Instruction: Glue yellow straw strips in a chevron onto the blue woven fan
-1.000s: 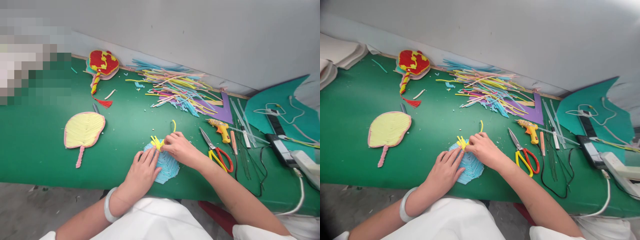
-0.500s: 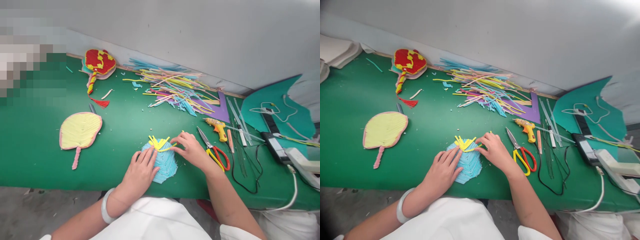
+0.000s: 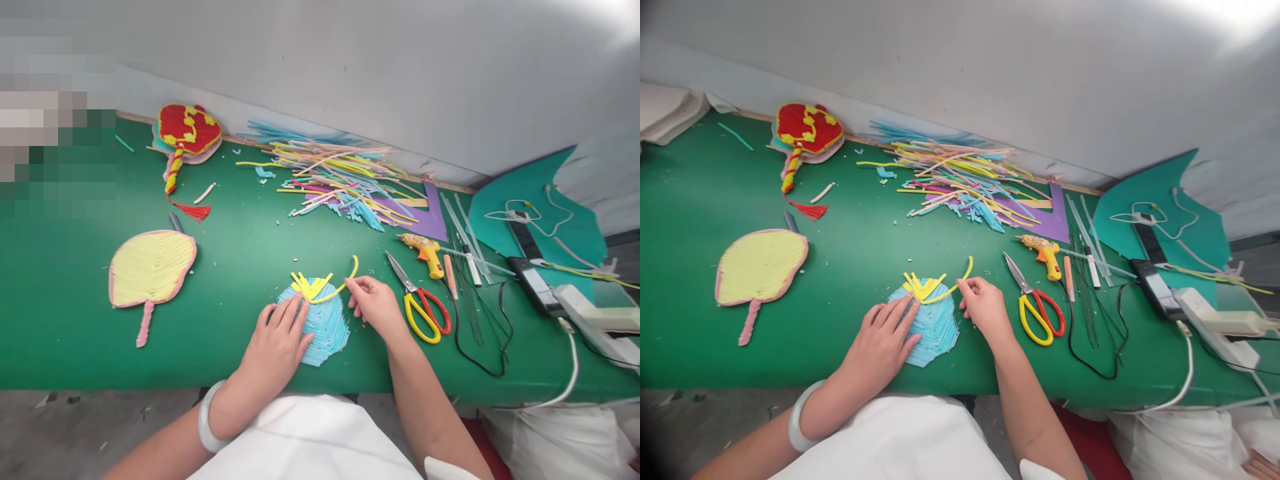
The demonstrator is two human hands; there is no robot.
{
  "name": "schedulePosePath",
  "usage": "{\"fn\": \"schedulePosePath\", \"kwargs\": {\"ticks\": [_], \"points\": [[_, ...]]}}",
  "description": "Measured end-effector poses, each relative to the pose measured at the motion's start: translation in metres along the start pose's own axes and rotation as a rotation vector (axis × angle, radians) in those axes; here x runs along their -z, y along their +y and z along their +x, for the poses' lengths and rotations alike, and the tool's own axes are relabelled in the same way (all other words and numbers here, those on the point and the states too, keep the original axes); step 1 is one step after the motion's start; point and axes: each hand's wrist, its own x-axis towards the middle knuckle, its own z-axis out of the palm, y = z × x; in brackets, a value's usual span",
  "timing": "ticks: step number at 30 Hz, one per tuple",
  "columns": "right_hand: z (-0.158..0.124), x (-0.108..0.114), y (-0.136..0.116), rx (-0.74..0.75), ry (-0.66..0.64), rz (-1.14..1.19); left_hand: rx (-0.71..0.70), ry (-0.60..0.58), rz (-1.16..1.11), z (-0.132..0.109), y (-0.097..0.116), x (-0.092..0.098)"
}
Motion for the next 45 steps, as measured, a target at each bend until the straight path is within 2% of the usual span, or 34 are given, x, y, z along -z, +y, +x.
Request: {"fn": "schedulePosePath", "kwargs": {"ticks": [7, 13, 23, 35, 45], "points": [[0.021, -0.011, -0.012, 0.024, -0.116, 0.213, -0.006, 0.020, 0.004, 0.001, 0.000, -0.001], [0.026, -0.020, -0.010, 0.092, -0.106, 0.299, -0.008, 0.011, 0.008, 0.001, -0.001, 0.001], [0.031, -0.028, -0.001, 0.133, -0.060, 0.273, 0.003, 0.002, -0.009, 0.001, 0.000, 0.001], [0.027, -0.031, -0.004, 0.141, -0.018, 0.268, 0.013, -0.046, -0.011, 0.005, 0.005, 0.007], [0.027, -0.031, -0.004, 0.140, -0.011, 0.288, 0.040, -0.003, -0.009, 0.003, 0.007, 0.000]]}}
